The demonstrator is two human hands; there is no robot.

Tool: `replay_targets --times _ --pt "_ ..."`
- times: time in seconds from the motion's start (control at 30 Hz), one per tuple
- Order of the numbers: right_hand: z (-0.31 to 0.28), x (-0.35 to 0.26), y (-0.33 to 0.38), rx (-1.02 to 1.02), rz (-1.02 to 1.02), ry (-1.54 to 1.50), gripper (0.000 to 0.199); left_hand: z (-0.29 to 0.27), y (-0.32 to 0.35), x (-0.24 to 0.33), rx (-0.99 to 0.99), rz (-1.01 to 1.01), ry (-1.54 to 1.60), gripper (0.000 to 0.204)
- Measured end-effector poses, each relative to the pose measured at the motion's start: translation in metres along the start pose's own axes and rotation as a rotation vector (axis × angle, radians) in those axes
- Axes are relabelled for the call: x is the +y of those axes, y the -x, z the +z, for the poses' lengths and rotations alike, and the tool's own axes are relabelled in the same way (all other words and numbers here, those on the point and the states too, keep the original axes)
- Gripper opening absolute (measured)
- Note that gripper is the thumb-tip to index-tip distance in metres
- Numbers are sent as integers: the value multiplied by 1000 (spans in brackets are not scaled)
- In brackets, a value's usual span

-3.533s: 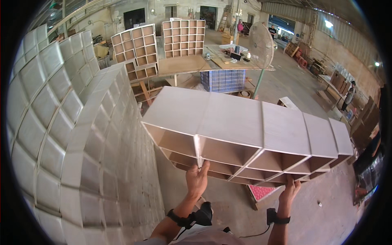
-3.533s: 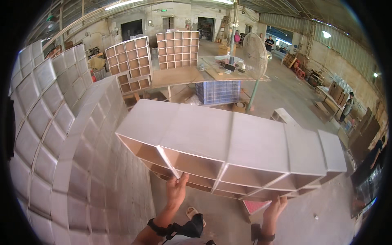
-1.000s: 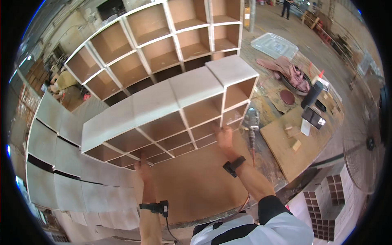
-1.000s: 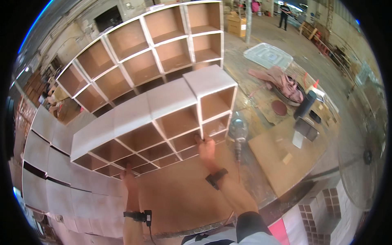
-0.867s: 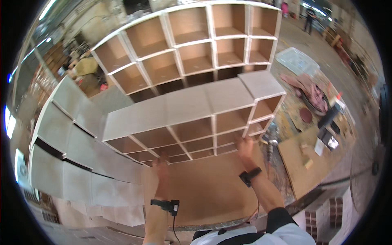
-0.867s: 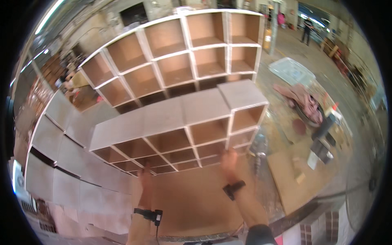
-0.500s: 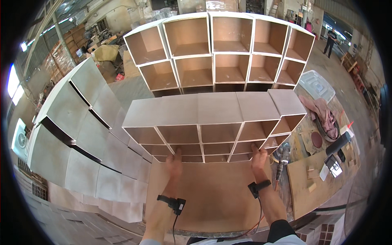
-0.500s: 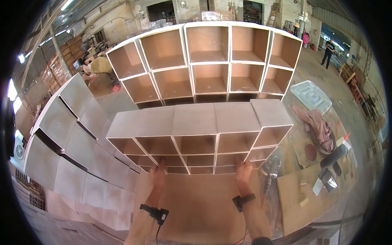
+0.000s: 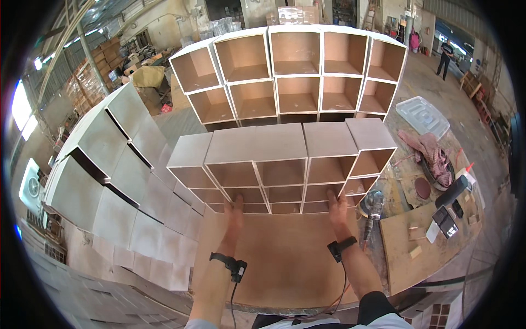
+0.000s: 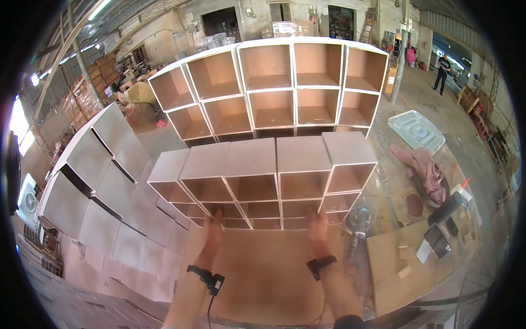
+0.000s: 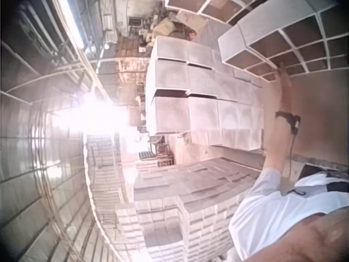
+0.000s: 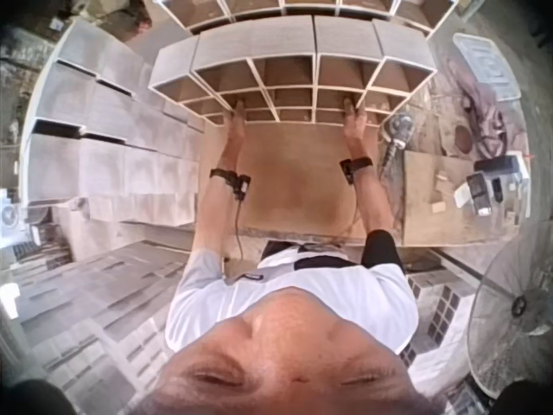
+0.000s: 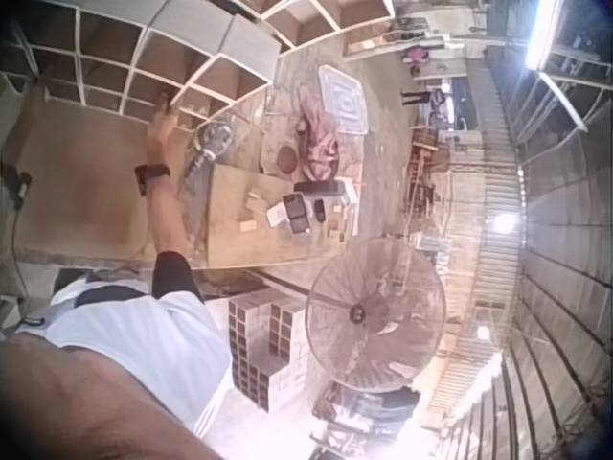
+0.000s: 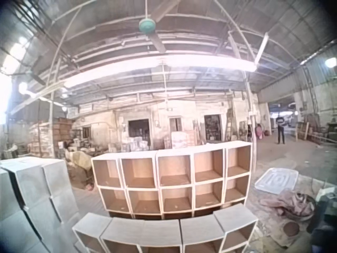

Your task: The person uses an orbital sander to smooth the surfaces of small white wooden boxes on a workbench. After sanding, the person places the boxes into a large multi-compartment shelving unit.

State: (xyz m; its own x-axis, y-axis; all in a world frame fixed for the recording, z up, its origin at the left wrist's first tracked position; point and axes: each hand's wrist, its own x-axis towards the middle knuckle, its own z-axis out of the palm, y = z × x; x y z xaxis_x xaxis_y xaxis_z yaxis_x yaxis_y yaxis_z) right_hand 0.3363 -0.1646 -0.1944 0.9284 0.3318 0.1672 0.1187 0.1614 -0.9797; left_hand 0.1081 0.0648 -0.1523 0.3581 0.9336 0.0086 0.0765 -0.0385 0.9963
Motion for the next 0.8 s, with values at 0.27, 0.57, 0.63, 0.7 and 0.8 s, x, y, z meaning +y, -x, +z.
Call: replay_targets --times 0.27,0.57,0.63,0.7,0.8 --pt "-39 -30 69 -13 -114 117 47 -88 115 -25 -148 52 233 70" --pt "4 -96 385 -1196 831 -6 35 -237 460 -31 340 -461 108 39" --pt "17 -102 464 -1573 831 1 33 -258 538 -36 465 -494 179 38" --pt "23 -113 538 -1849 547 30 33 -279 629 -37 602 -525 203 37" --pt "30 -171 639 -2174 363 59 31 -301 746 -33 832 -558 209 36"
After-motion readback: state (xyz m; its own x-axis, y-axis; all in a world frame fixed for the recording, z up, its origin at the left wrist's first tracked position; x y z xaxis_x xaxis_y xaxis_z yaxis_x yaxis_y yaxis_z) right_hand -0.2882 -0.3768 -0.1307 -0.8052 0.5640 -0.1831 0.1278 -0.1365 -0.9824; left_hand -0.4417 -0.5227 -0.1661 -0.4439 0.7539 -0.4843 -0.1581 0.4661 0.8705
